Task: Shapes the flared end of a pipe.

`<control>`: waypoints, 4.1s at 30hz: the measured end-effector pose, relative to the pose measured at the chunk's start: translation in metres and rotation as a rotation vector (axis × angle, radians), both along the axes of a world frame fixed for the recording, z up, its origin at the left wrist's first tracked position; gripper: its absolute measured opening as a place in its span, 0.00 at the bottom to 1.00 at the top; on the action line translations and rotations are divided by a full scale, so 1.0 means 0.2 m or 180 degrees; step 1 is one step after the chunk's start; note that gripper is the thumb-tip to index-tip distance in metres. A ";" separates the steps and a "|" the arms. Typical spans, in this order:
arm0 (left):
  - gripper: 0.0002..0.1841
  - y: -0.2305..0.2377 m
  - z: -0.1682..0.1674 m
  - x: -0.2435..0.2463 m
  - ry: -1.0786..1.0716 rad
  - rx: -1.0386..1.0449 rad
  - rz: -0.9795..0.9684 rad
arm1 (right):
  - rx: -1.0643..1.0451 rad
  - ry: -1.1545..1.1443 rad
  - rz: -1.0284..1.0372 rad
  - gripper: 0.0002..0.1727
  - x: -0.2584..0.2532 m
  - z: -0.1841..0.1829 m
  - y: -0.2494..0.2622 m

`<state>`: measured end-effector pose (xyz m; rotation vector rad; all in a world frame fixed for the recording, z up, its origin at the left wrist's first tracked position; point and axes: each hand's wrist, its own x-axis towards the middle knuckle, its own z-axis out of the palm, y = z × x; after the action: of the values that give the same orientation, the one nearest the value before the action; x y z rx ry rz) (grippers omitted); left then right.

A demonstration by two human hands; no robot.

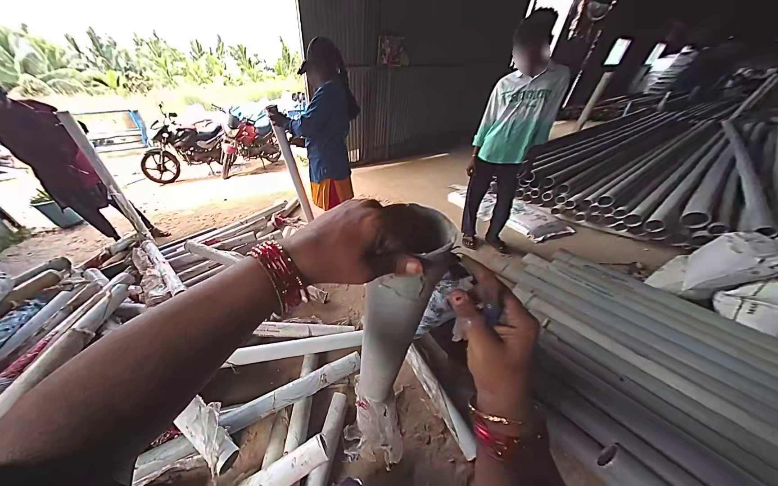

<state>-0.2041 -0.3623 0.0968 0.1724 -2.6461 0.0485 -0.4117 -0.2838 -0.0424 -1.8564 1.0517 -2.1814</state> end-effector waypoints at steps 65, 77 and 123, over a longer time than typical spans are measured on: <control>0.20 0.22 0.02 0.18 0.0758 0.1594 0.0805 | -0.0490 0.1014 -0.0924 0.14 0.30 -0.06 0.18; 0.21 0.21 0.02 0.17 0.0772 0.1672 0.0872 | -0.0430 0.1394 -0.1213 0.14 0.26 -0.18 0.20; 0.24 0.22 -0.04 0.19 0.0429 0.0695 0.0629 | -0.1091 -0.0248 -0.0140 0.04 0.45 -0.01 -0.02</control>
<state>-0.1656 -0.3186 0.0892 0.4922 -2.4869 -0.1812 -0.3212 -0.2882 -0.0451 -1.8667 0.7479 -2.5716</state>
